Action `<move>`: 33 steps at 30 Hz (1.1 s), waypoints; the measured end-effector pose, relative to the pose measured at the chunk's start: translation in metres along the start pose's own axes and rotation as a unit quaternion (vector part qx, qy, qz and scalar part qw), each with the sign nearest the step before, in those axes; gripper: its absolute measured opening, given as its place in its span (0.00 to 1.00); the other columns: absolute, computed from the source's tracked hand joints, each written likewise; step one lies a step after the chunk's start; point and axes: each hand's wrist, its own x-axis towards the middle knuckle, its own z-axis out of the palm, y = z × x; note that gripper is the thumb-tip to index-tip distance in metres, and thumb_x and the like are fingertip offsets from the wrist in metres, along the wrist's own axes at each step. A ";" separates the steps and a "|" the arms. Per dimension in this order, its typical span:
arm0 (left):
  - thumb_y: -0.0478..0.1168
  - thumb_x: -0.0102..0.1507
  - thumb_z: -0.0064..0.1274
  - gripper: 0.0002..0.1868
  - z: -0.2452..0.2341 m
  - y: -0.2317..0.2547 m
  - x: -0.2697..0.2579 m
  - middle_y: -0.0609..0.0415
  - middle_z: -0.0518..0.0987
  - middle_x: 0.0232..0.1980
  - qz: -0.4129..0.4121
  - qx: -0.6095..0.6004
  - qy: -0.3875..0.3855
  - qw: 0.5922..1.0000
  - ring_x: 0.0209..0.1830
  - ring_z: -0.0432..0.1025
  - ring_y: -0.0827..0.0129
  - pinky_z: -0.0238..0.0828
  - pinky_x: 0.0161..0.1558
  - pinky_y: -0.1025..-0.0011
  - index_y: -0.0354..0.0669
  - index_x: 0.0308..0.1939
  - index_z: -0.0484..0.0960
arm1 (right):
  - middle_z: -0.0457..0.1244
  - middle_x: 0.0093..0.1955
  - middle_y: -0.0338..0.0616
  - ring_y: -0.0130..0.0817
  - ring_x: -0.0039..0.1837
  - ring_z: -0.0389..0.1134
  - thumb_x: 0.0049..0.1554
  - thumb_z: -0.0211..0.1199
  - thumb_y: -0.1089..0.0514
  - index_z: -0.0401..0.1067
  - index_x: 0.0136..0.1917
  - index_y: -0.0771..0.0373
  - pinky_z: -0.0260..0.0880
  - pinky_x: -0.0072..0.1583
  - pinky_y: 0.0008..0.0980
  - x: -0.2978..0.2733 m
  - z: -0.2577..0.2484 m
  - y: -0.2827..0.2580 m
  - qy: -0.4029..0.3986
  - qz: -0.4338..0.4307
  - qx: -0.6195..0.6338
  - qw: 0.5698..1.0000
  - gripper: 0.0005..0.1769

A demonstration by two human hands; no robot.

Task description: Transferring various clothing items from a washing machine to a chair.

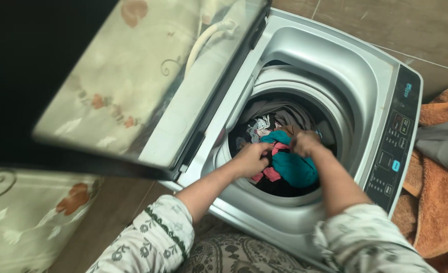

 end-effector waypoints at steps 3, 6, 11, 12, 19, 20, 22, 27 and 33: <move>0.33 0.57 0.52 0.25 0.005 -0.014 -0.012 0.37 0.82 0.53 -0.036 0.036 -0.016 0.999 0.56 0.77 0.48 0.72 0.58 0.60 0.36 0.60 0.79 | 0.64 0.59 0.59 0.55 0.59 0.71 0.54 0.63 0.61 0.73 0.62 0.53 0.74 0.58 0.49 -0.005 0.039 0.014 -0.070 0.061 -0.036 0.995 0.21; 0.32 0.59 0.49 0.25 -0.008 0.001 -0.024 0.37 0.82 0.51 -0.064 0.096 -0.060 0.992 0.56 0.77 0.47 0.72 0.59 0.59 0.35 0.62 0.78 | 0.47 0.78 0.59 0.59 0.70 0.61 0.58 0.62 0.60 0.58 0.77 0.45 0.69 0.66 0.51 -0.007 0.060 0.022 -0.106 0.077 -0.157 0.979 0.35; 0.34 0.58 0.53 0.27 -0.001 -0.011 -0.021 0.37 0.79 0.58 -0.061 0.141 -0.081 0.985 0.60 0.74 0.47 0.69 0.61 0.58 0.34 0.62 0.76 | 0.55 0.75 0.49 0.51 0.73 0.61 0.51 0.75 0.60 0.64 0.72 0.50 0.69 0.68 0.48 -0.008 0.058 0.018 -0.087 0.089 -0.221 0.967 0.38; 0.34 0.58 0.54 0.28 0.001 -0.014 -0.021 0.37 0.79 0.59 -0.066 0.160 -0.094 0.980 0.61 0.74 0.47 0.69 0.62 0.59 0.35 0.65 0.75 | 0.66 0.69 0.46 0.48 0.69 0.68 0.52 0.68 0.62 0.75 0.66 0.49 0.73 0.66 0.44 -0.004 0.060 0.022 -0.026 0.082 -0.224 0.971 0.27; 0.40 0.44 0.74 0.53 0.005 0.002 0.001 0.28 0.68 0.67 0.022 0.045 0.045 0.998 0.65 0.65 0.36 0.64 0.61 0.53 0.25 0.66 0.60 | 0.70 0.37 0.42 0.29 0.40 0.69 0.48 0.70 0.60 0.81 0.44 0.65 0.73 0.43 0.35 -0.126 -0.072 -0.111 -0.111 -0.115 0.154 0.975 0.10; 0.39 0.49 0.68 0.42 0.004 0.010 0.002 0.33 0.72 0.64 0.035 -0.011 0.038 0.999 0.65 0.68 0.43 0.66 0.62 0.57 0.30 0.64 0.66 | 0.68 0.37 0.40 0.27 0.40 0.66 0.49 0.70 0.62 0.81 0.44 0.67 0.67 0.42 0.31 -0.147 -0.085 -0.118 -0.114 -0.173 0.275 0.939 0.09; 0.37 0.53 0.63 0.32 0.005 0.012 0.008 0.38 0.77 0.61 0.051 -0.065 0.028 0.996 0.64 0.71 0.50 0.68 0.63 0.60 0.35 0.61 0.72 | 0.67 0.36 0.38 0.24 0.39 0.63 0.50 0.70 0.64 0.80 0.44 0.68 0.62 0.41 0.28 -0.177 -0.106 -0.133 -0.111 -0.228 0.391 0.885 0.08; 0.44 0.65 0.49 0.22 -0.017 0.041 0.024 0.50 0.80 0.59 -0.116 -0.332 0.042 0.935 0.57 0.74 0.65 0.70 0.59 0.63 0.41 0.62 0.77 | 0.72 0.47 0.36 0.23 0.51 0.71 0.54 0.59 0.66 0.77 0.53 0.61 0.72 0.56 0.24 -0.172 -0.112 -0.129 0.053 -0.219 0.606 0.763 0.13; 0.54 0.69 0.42 0.24 -0.050 0.073 0.033 0.52 0.80 0.60 -0.248 -0.400 -0.028 0.882 0.59 0.73 0.64 0.65 0.60 0.60 0.46 0.62 0.76 | 0.71 0.55 0.38 0.26 0.55 0.70 0.47 0.63 0.70 0.71 0.64 0.55 0.70 0.59 0.29 -0.161 -0.062 -0.097 -0.059 -0.208 0.404 0.889 0.30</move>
